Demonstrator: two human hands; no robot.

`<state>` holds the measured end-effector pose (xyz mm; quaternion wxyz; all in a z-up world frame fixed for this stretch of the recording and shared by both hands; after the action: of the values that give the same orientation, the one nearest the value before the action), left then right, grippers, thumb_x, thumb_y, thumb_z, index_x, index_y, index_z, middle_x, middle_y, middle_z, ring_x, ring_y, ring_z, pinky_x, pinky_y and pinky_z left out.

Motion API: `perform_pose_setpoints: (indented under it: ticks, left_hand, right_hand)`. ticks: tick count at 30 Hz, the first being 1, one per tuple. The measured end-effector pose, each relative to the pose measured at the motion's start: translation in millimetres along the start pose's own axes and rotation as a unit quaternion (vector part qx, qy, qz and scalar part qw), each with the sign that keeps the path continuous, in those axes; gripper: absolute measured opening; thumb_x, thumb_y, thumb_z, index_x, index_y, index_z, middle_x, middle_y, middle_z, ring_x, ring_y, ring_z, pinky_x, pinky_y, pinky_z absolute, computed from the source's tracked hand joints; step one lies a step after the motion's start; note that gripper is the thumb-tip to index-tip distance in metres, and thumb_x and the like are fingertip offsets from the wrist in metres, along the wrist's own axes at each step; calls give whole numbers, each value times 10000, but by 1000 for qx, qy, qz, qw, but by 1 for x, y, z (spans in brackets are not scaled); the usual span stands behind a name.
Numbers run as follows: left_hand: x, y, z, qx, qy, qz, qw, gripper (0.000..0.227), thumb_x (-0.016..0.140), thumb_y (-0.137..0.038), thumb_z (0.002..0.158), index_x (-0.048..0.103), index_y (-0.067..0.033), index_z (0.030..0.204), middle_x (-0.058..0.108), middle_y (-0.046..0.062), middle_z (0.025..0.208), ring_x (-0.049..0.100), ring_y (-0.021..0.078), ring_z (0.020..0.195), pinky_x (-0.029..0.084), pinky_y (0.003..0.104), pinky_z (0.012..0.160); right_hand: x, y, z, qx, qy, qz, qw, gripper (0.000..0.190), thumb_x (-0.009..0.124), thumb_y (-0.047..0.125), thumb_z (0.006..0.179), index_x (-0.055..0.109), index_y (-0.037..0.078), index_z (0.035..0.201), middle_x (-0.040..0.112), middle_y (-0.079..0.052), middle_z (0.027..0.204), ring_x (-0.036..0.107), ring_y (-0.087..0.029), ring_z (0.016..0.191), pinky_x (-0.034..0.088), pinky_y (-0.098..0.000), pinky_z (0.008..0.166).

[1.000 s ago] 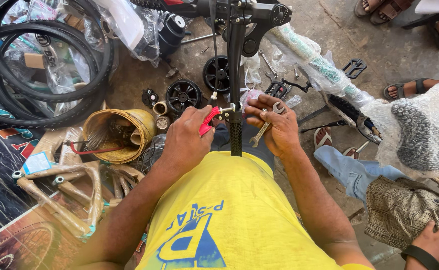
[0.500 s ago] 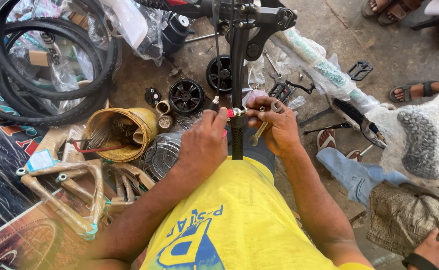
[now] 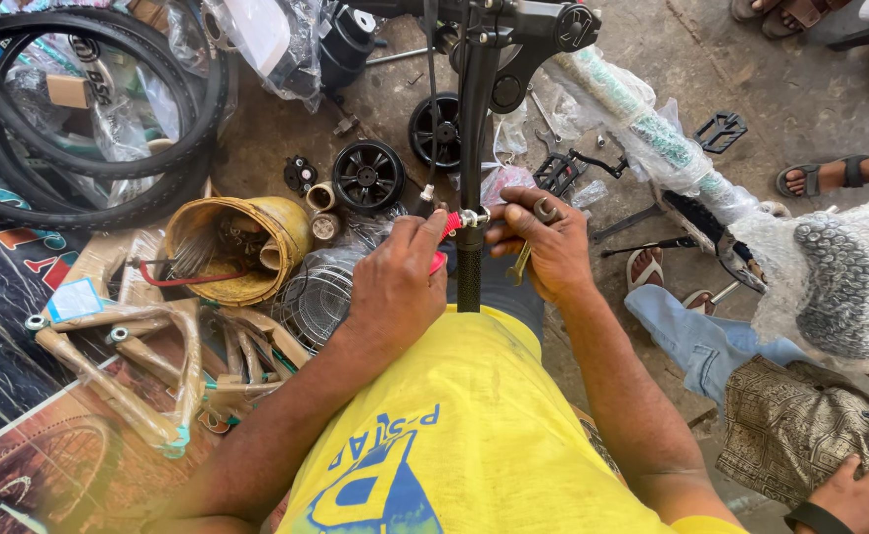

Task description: The person assembles a bicycle by tightening the handlebar stem bolts with a red screwdriver and a wrench. They then attach a bicycle bell to the handlebar and secure it using the same tools. The work is performed in a cluttered workshop environment with other bicycle parts visible.

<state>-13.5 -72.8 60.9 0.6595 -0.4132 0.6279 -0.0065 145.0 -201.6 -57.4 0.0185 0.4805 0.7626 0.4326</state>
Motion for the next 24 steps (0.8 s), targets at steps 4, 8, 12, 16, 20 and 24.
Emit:
perform_pose_setpoints:
  ticks: [4, 8, 12, 16, 20, 24]
  left_hand:
    - [1, -9, 0, 5, -11, 58, 998, 522, 695, -48, 854, 560, 14, 1353, 633, 186, 1109, 723, 326, 876, 595, 394, 681]
    - [1, -14, -1, 3, -18, 60, 998, 515, 680, -41, 869, 557, -8, 1367, 633, 196, 1120, 711, 344, 879, 586, 410, 667]
    - [-1, -12, -1, 0, -6, 20, 1000, 542, 684, -31, 864, 576, -105, 1390, 621, 165, 1100, 707, 330, 882, 581, 420, 687]
    - [-1, -9, -1, 0, 1, -14, 1000, 553, 704, -52, 866, 569, -116, 1398, 605, 152, 1091, 697, 321, 875, 571, 419, 678]
    - [2, -8, -4, 6, -24, -6, 1000, 546, 702, -46, 871, 578, -129, 1396, 607, 130, 1070, 697, 327, 902, 564, 426, 675]
    - [5, -4, -5, 9, -32, -14, 999, 513, 700, -45, 892, 591, -135, 1385, 610, 123, 1057, 698, 321, 889, 559, 431, 671]
  right_hand:
    - [-1, 5, -1, -16, 11, 82, 996, 315, 524, -95, 942, 586, -106, 1251, 696, -248, 1225, 746, -308, 1070, 657, -379, 821]
    - [-6, 13, -4, 0, 20, 81, 996, 342, 485, -108, 928, 578, -104, 1258, 681, -278, 1237, 737, -344, 1089, 662, -399, 828]
    - [-6, 14, -6, -1, 32, 97, 995, 304, 545, -71, 967, 574, -101, 1268, 681, -274, 1245, 735, -333, 1082, 657, -397, 821]
    - [-2, 5, -6, -2, 42, 94, 995, 308, 606, -26, 991, 575, -101, 1289, 696, -272, 1230, 735, -315, 1019, 650, -388, 785]
    - [-6, 0, -2, -7, -8, 82, 997, 315, 614, 28, 1013, 578, -85, 1305, 704, -252, 1164, 727, -309, 936, 636, -400, 758]
    - [-3, 1, -5, -9, -40, 138, 990, 308, 541, -3, 977, 570, -90, 1271, 704, -243, 1180, 736, -327, 1021, 641, -423, 821]
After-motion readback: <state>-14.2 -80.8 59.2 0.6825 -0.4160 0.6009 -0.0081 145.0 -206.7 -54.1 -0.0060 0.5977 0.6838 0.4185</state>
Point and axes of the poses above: each hand's wrist, its own z-axis towards the middle knuckle, its own x-axis out of the palm, y = z × x, the point moved 2 cm from there along z, towards the middle knuckle
